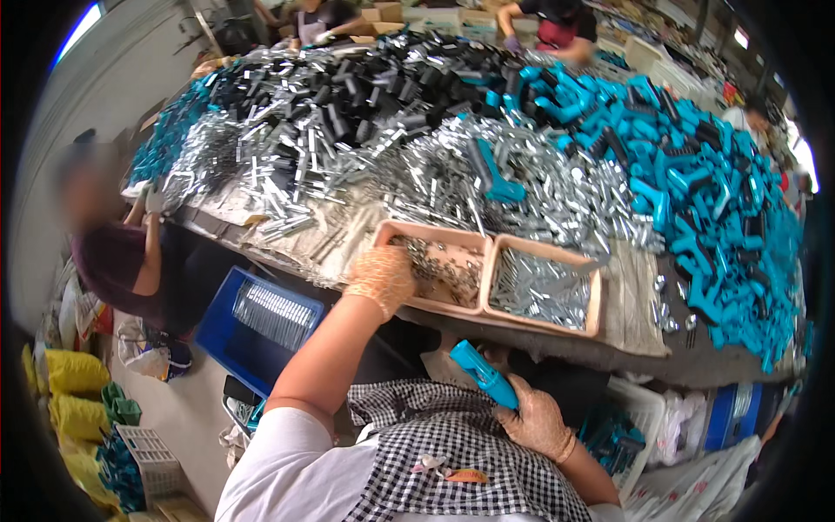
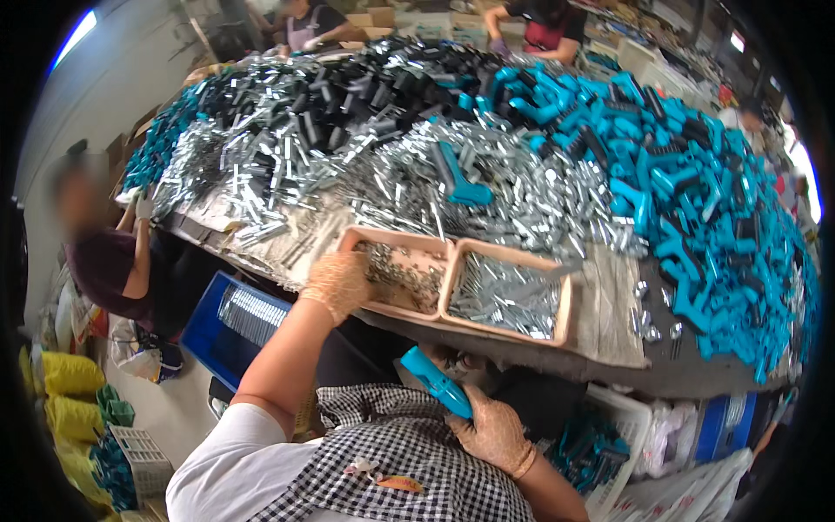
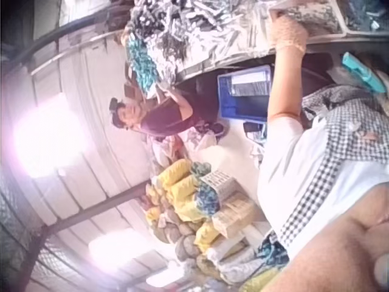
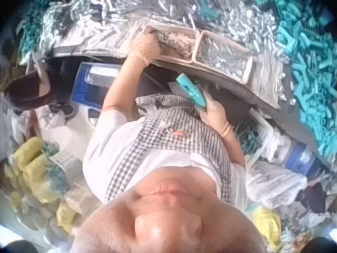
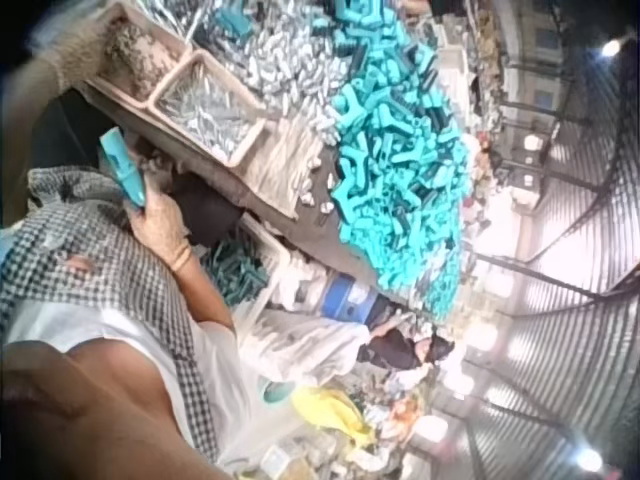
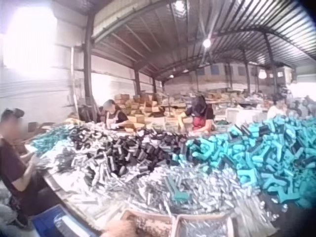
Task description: Assembling plastic and metal components of tool handles at a factory workstation.
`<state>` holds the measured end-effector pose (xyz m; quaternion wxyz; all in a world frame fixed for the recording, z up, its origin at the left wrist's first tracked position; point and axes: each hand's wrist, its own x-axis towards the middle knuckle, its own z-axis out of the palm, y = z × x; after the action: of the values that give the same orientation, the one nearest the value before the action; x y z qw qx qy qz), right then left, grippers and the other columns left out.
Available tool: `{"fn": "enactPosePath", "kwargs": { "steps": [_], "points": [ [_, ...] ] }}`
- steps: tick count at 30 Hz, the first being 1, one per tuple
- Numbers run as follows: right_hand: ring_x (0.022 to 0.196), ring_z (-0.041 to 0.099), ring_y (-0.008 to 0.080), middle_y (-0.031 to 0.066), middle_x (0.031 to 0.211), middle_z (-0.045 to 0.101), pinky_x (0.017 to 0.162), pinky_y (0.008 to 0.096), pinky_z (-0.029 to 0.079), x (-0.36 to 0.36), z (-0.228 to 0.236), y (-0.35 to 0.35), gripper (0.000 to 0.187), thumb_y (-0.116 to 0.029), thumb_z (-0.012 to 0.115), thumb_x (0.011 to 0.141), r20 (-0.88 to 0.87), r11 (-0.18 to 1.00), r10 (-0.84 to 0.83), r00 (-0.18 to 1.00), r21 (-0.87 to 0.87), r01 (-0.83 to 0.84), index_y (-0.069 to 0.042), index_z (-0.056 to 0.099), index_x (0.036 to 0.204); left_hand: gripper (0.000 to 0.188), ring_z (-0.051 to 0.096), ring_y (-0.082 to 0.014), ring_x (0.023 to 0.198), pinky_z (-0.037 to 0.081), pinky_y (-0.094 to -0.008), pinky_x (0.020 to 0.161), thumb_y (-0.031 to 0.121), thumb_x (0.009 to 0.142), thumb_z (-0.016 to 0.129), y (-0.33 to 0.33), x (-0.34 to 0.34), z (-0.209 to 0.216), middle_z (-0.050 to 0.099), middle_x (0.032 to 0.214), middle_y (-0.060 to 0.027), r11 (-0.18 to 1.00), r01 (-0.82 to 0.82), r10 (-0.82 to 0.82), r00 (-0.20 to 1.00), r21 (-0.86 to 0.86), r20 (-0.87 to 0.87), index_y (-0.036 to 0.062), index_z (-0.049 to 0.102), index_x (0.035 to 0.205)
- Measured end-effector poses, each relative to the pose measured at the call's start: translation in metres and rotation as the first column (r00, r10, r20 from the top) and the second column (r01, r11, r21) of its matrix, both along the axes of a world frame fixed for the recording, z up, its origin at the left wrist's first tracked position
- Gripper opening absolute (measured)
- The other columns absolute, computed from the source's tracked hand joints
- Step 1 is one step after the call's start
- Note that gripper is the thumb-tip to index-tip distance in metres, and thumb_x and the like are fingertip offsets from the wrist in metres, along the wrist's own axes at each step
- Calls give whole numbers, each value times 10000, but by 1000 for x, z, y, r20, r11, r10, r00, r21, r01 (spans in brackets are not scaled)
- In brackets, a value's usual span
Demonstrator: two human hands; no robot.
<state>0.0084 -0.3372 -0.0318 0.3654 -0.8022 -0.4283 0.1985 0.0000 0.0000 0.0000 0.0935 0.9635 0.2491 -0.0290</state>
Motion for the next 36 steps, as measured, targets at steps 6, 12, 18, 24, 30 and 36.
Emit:
{"fn": "enactPosePath", "kwargs": {
  "steps": [6,12,18,24,30,36],
  "points": [
    [742,641,472,267,826,628,641,498,514,7,14,12,515,-243,699,823,62,994,58,996,89,-63,32,543,1229,207,726,-335,822,554,-475,797,224,731,664,-5,39,-34,737,837,-180,966,257,-257,966,20,1,58,777,779],
    [847,639,492,307,936,654,703,493,515,46,48,-1,506,-263,689,896,236,976,-182,955,164,145,25,563,1292,219,713,-384,838,568,-496,738,130,805,602,-25,45,-40,720,894,-222,974,214,-197,960,-69,198,40,725,962],
    [731,607,458,256,820,604,640,454,479,101,86,-33,362,-179,610,860,292,832,-502,814,419,363,31,575,1153,241,683,-390,799,531,-492,753,252,828,649,-20,29,-19,702,835,-214,979,177,-136,940,-105,314,21,715,830],
    [709,626,332,208,800,620,685,434,489,117,94,-99,305,-140,611,874,-8,483,-854,520,361,798,-20,593,1155,60,660,-365,728,516,-446,699,78,790,676,-15,34,-46,676,765,-190,990,138,-138,826,41,546,35,696,826],
    [775,652,326,206,868,654,725,428,499,106,88,-163,324,-181,608,916,-22,240,-961,275,427,872,-27,598,1201,46,616,-326,681,484,-386,655,-12,776,627,-6,28,-47,629,732,-181,940,232,-18,768,-252,640,-16,653,813],
    [621,505,94,10,739,581,557,285,429,91,100,-209,325,-180,619,980,-300,-17,-937,178,550,835,-21,578,1261,91,684,-296,782,519,-366,752,4,851,614,-4,35,-54,700,808,-186,929,290,-77,761,-231,644,-45,690,859]
  ]
}}
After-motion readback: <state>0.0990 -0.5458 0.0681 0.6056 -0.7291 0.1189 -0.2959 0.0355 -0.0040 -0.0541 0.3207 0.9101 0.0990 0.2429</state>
